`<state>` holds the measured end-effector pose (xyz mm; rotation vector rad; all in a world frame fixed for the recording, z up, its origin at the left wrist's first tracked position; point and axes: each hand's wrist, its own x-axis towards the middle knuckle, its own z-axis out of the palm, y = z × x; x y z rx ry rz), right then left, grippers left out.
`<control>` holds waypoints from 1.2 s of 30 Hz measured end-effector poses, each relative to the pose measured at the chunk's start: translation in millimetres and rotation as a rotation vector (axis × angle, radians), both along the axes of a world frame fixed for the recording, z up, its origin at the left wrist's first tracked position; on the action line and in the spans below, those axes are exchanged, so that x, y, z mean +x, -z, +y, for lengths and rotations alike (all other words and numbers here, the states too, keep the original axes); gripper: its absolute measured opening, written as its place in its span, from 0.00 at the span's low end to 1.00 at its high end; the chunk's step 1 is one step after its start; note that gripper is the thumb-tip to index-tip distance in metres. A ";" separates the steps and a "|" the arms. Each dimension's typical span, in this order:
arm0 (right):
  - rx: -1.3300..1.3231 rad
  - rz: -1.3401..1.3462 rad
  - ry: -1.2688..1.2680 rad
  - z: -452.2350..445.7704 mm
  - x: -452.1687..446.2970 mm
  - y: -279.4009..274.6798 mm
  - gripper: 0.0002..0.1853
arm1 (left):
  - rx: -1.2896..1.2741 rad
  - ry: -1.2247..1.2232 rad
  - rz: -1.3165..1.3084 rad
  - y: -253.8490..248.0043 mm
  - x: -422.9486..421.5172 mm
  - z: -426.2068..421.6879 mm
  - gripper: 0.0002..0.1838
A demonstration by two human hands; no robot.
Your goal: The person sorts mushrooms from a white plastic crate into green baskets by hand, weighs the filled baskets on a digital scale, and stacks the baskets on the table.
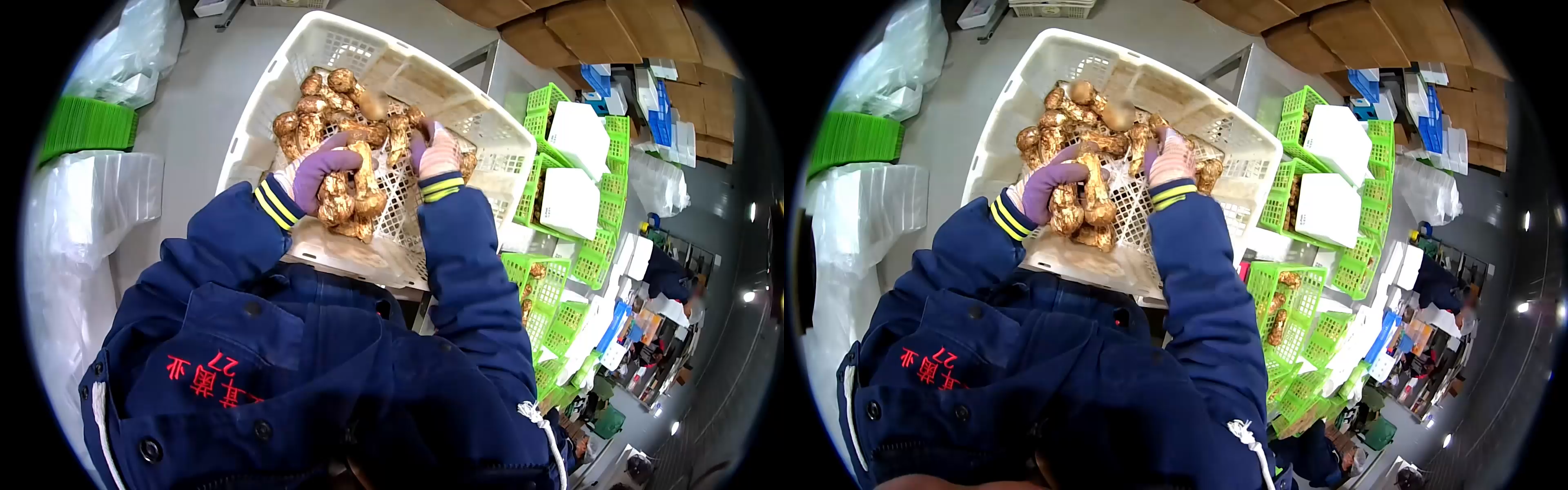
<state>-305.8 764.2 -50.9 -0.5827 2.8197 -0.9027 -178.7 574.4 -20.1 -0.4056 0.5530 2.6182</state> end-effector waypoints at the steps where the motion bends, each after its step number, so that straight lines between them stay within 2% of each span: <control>1: 0.487 0.119 0.024 3.3 -14.2 9.2 0.18 | 0.017 0.007 -0.001 -7.5 -0.2 -0.9 0.26; 3: 0.735 0.066 0.115 1.6 -24.8 20.1 0.22 | -0.003 0.010 0.014 -7.7 -1.6 -3.2 0.24; 5: 0.861 0.059 0.005 6.8 -39.4 28.6 0.21 | 0.032 -0.023 -0.036 1.4 -2.7 -0.6 0.22; 6: 0.813 -0.008 -0.025 5.3 -41.4 16.6 0.20 | 0.068 -0.048 -0.029 -5.1 -3.4 1.1 0.21; 7: 0.787 -0.157 0.060 -0.2 -40.5 5.2 0.22 | 0.070 -0.060 -0.044 2.0 -3.0 0.4 0.19; 10: 0.302 -0.252 -0.022 8.1 -21.9 -6.7 0.30 | 0.142 -0.071 -0.061 14.4 -3.3 0.3 0.18; 11: -0.160 -0.491 0.002 6.0 -5.4 -11.3 0.29 | 0.143 -0.081 -0.060 22.1 -3.1 1.7 0.18; 12: -0.235 -0.568 -0.003 -5.0 12.1 -35.1 0.28 | 0.153 -0.098 -0.054 28.9 -1.7 3.7 0.17; 13: -0.275 -0.580 -0.088 -10.7 25.6 -42.5 0.29 | 0.161 -0.114 -0.049 31.3 -0.3 3.5 0.17; 14: -0.280 -0.446 -0.164 -16.4 38.2 -42.4 0.26 | 0.217 -0.030 0.008 19.7 -1.6 1.7 0.17; 15: -0.284 -0.309 -0.237 -21.7 46.2 -45.7 0.23 | 0.156 -0.095 -0.016 18.9 -0.8 3.4 0.18; 17: -0.319 -0.335 -0.246 -23.3 49.4 -60.8 0.18 | -0.003 -0.171 -0.055 15.4 -0.5 2.7 0.20; 18: -0.427 -0.409 -0.235 -26.6 50.7 -66.6 0.17 | -0.007 -0.169 -0.040 8.5 -0.7 1.3 0.20; 21: -0.426 -0.331 -0.328 -31.7 44.4 -69.1 0.15 | -0.016 -0.161 -0.027 1.8 0.5 -2.9 0.23; 23: -0.400 -0.293 -0.371 -40.9 46.7 -79.0 0.14 | -0.162 -0.272 0.003 -7.4 1.9 -6.5 0.23; 24: -0.379 -0.255 -0.408 -46.0 49.5 -83.2 0.14 | -0.104 -0.249 0.035 -12.2 3.2 -9.9 0.32; 25: -0.388 -0.212 -0.424 -50.0 52.7 -85.6 0.15 | -0.233 -0.287 0.034 5.0 0.9 -12.4 0.43; 27: -0.382 -0.211 -0.494 -62.0 47.7 -97.7 0.15 | -0.361 -0.333 0.075 9.2 1.2 -26.7 0.50; 28: -0.406 -0.203 -0.507 -69.6 44.1 -101.9 0.15 | -0.343 -0.310 0.143 -6.0 -2.5 -33.6 0.46; 29: -0.454 -0.095 -0.588 -78.8 37.0 -105.0 0.13 | -0.372 -0.318 0.199 -20.9 -2.1 -37.0 0.29; 31: -0.524 -0.208 -0.604 -94.6 32.4 -120.1 0.11 | -0.441 -0.258 0.381 -36.4 -6.7 -51.7 0.28; 33: -0.557 -0.361 -0.570 -105.1 23.8 -126.9 0.10 | -0.431 -0.214 0.390 -29.7 -17.5 -68.3 0.27; 34: -0.621 -0.486 -0.532 -108.1 22.5 -133.3 0.11 | -0.359 -0.275 0.388 -27.0 -23.3 -69.8 0.25; 36: -0.794 -0.460 -0.440 -107.1 11.3 -122.5 0.10 | -0.316 -0.379 0.428 -10.4 -27.9 -80.2 0.26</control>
